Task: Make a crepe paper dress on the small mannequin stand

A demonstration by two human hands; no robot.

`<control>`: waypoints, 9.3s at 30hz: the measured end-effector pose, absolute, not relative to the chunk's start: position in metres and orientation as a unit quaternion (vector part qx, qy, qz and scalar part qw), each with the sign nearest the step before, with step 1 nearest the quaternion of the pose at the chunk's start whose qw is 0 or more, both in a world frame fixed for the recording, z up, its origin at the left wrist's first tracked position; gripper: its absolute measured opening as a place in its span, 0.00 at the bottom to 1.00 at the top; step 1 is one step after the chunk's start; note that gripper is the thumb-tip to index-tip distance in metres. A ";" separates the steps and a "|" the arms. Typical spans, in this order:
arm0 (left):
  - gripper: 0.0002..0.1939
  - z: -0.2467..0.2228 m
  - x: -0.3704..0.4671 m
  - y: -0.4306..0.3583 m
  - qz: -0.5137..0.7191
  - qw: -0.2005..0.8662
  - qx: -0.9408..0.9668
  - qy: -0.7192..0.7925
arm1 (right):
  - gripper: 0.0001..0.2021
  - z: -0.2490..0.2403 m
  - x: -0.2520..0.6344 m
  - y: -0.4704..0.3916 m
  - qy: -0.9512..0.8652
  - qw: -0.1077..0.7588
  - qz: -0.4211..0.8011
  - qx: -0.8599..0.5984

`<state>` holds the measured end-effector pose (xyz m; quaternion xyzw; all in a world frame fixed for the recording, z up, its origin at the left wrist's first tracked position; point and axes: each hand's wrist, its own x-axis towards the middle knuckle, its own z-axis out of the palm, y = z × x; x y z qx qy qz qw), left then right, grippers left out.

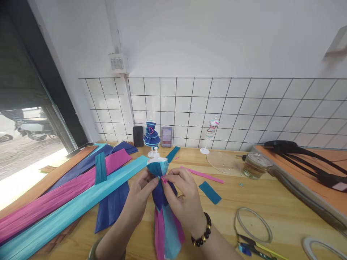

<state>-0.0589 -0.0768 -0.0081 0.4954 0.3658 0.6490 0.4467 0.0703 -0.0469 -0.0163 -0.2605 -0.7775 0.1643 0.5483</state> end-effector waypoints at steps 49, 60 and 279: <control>0.15 -0.013 -0.064 -0.076 0.626 0.433 0.558 0.330 | 0.11 -0.008 0.091 -0.047 -0.868 0.448 -0.089 -0.196; 0.15 -0.008 -0.062 -0.076 0.631 0.418 0.542 0.366 | 0.11 -0.012 0.091 -0.052 -0.818 0.506 0.142 -0.235; 0.21 -0.067 0.055 -0.070 0.120 0.733 0.533 0.405 | 0.08 -0.092 0.243 -0.098 -0.594 0.396 0.429 -0.553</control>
